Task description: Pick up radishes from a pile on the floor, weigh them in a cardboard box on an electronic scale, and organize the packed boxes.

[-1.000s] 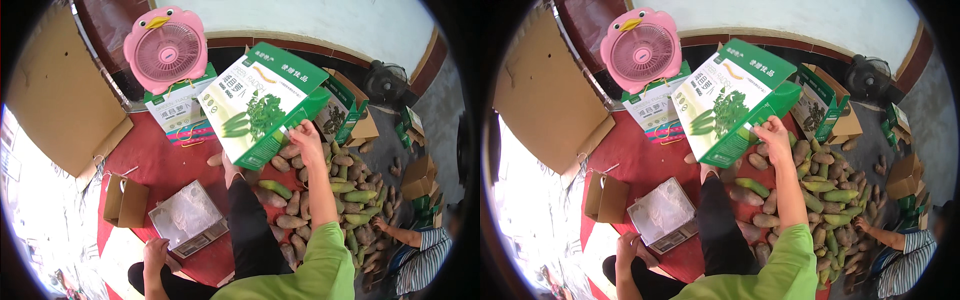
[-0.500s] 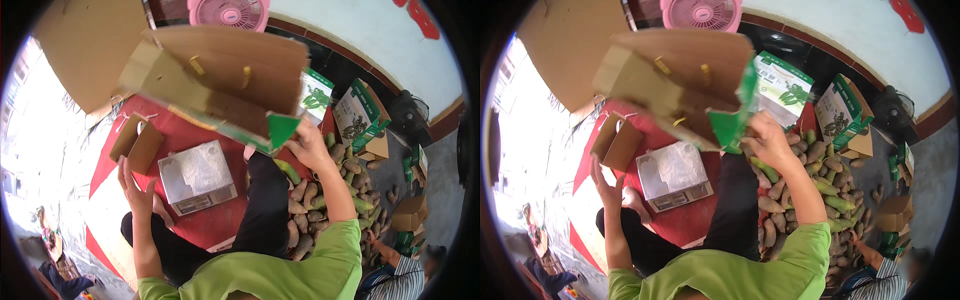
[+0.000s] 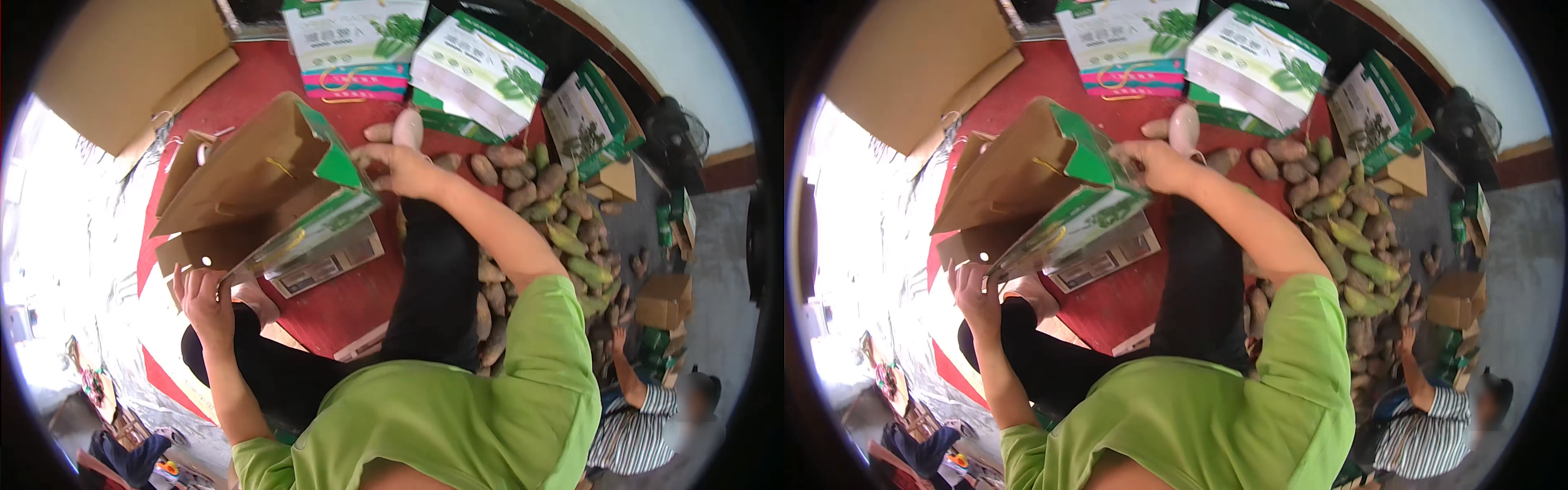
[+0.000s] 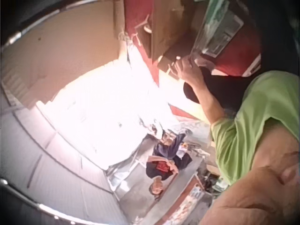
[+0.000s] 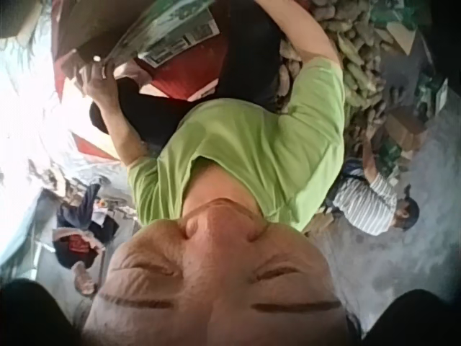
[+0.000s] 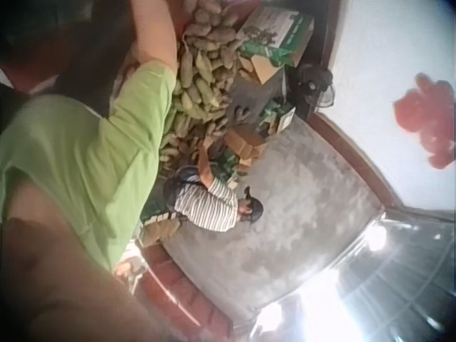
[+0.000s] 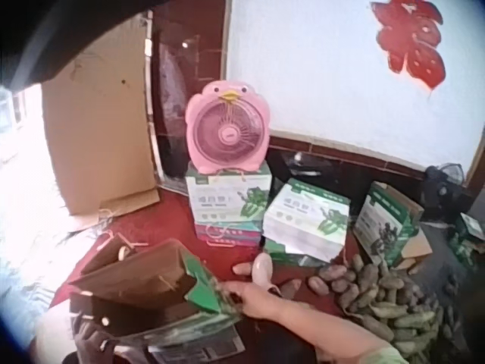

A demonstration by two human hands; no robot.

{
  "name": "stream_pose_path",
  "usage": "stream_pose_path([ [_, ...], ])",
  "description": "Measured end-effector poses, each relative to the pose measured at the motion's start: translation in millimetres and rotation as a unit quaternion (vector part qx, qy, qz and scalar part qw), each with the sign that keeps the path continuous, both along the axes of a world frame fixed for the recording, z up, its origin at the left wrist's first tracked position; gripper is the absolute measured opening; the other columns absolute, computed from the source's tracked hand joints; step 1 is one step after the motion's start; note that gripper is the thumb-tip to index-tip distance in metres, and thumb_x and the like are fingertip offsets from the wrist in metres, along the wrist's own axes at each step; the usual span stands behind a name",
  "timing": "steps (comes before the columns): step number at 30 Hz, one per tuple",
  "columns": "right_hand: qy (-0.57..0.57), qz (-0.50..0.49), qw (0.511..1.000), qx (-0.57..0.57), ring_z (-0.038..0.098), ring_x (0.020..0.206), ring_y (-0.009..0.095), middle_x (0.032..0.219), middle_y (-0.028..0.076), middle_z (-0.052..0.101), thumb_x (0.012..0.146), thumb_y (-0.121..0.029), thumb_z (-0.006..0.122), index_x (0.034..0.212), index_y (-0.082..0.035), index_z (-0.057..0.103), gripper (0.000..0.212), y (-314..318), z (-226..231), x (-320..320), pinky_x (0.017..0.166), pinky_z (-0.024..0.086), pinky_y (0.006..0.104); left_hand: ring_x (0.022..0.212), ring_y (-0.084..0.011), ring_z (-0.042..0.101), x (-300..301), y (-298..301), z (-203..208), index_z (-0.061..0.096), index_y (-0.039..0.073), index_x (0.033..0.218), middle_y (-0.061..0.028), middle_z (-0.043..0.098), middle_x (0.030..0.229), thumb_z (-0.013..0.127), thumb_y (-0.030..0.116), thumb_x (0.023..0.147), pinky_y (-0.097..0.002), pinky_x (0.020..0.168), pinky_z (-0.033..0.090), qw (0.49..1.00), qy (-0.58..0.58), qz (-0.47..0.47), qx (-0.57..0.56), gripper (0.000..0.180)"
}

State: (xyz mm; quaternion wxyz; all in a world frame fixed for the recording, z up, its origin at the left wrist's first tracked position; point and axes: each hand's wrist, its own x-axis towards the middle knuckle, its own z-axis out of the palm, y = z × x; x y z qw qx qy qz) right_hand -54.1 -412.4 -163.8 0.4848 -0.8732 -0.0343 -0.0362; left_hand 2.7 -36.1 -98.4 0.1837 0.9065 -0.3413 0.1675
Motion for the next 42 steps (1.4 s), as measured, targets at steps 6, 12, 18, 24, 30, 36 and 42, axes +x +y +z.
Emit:
stream_pose_path([
  [6, 0.005, -0.130, 0.981, 0.143, 0.061, 0.082, 0.013, 0.091, 0.006, 0.064, 0.077, 0.002, 0.064, 0.111, -0.005, 0.063, 0.035, -55, -9, -40, 0.077, 0.050, 0.0266, 0.081, -0.0277, 0.058, -6, -23, -8, 0.062, 0.006, 0.081, -0.0062, 0.057, 0.081, 0.067, 0.003, 0.073, -0.0405, 0.080, 0.046, 0.999, 0.011, -0.018, 0.032, 0.010],
  [12, 0.032, -0.352, 0.932, 0.074, 0.065, 0.085, 0.019, 0.090, 0.011, 0.067, 0.078, -0.005, 0.065, 0.102, -0.002, 0.064, 0.025, -93, -71, -169, 0.077, 0.050, 0.0312, 0.079, -0.0278, 0.058, -10, -32, -12, 0.062, 0.006, 0.084, -0.0064, 0.057, 0.082, 0.066, 0.003, 0.074, -0.0386, 0.070, 0.046, 0.994, -0.006, -0.065, 0.085, 0.011],
  [18, 0.250, -0.436, 0.852, -0.147, 0.065, 0.080, 0.032, 0.080, 0.019, 0.065, 0.078, -0.012, 0.056, 0.095, -0.008, 0.069, 0.022, -57, -155, -295, 0.073, 0.051, 0.0368, 0.078, -0.0269, 0.059, -6, -20, -21, 0.062, 0.005, 0.084, -0.0074, 0.058, 0.083, 0.067, 0.001, 0.074, -0.0375, 0.069, 0.047, 0.996, 0.012, -0.049, 0.072, 0.011],
  [24, 0.450, -0.421, 0.780, -0.110, 0.064, 0.086, 0.036, 0.087, 0.019, 0.066, 0.079, -0.016, 0.051, 0.086, -0.011, 0.070, 0.021, 23, -207, -356, 0.077, 0.051, 0.0439, 0.081, -0.0264, 0.061, -9, -28, -17, 0.062, 0.003, 0.085, -0.0076, 0.059, 0.085, 0.067, 0.001, 0.080, -0.0363, 0.070, 0.048, 0.997, 0.052, -0.036, 0.052, 0.007],
  [30, 0.490, -0.382, 0.783, 0.036, 0.064, 0.092, 0.030, 0.095, 0.012, 0.068, 0.074, -0.020, 0.063, 0.086, -0.015, 0.068, 0.014, 80, -233, -379, 0.084, 0.050, 0.0388, 0.084, -0.0249, 0.062, 0, -29, -20, 0.065, 0.006, 0.099, -0.0080, 0.062, 0.087, 0.065, 0.001, 0.081, -0.0360, 0.073, 0.049, 0.993, 0.074, -0.066, 0.060, 0.019],
  [36, 0.496, -0.494, 0.633, -0.332, 0.053, 0.109, 0.028, 0.109, 0.007, 0.058, 0.074, -0.025, 0.071, 0.105, -0.017, 0.061, 0.033, 29, -220, -403, 0.087, 0.044, 0.0470, 0.085, -0.0236, 0.064, -3, -37, -18, 0.065, 0.007, 0.111, -0.0097, 0.066, 0.090, 0.063, 0.000, 0.082, -0.0353, 0.076, 0.049, 0.992, 0.103, -0.051, 0.056, 0.030],
  [42, 0.619, -0.496, 0.538, -0.284, 0.047, 0.119, 0.023, 0.124, 0.003, 0.051, 0.078, -0.024, 0.068, 0.119, -0.019, 0.051, 0.045, -15, -178, -427, 0.091, 0.040, 0.0496, 0.086, -0.0281, 0.062, 0, -27, -16, 0.064, 0.004, 0.101, -0.0109, 0.065, 0.090, 0.061, 0.002, 0.083, -0.0373, 0.077, 0.047, 0.991, 0.078, -0.058, 0.095, 0.018],
])
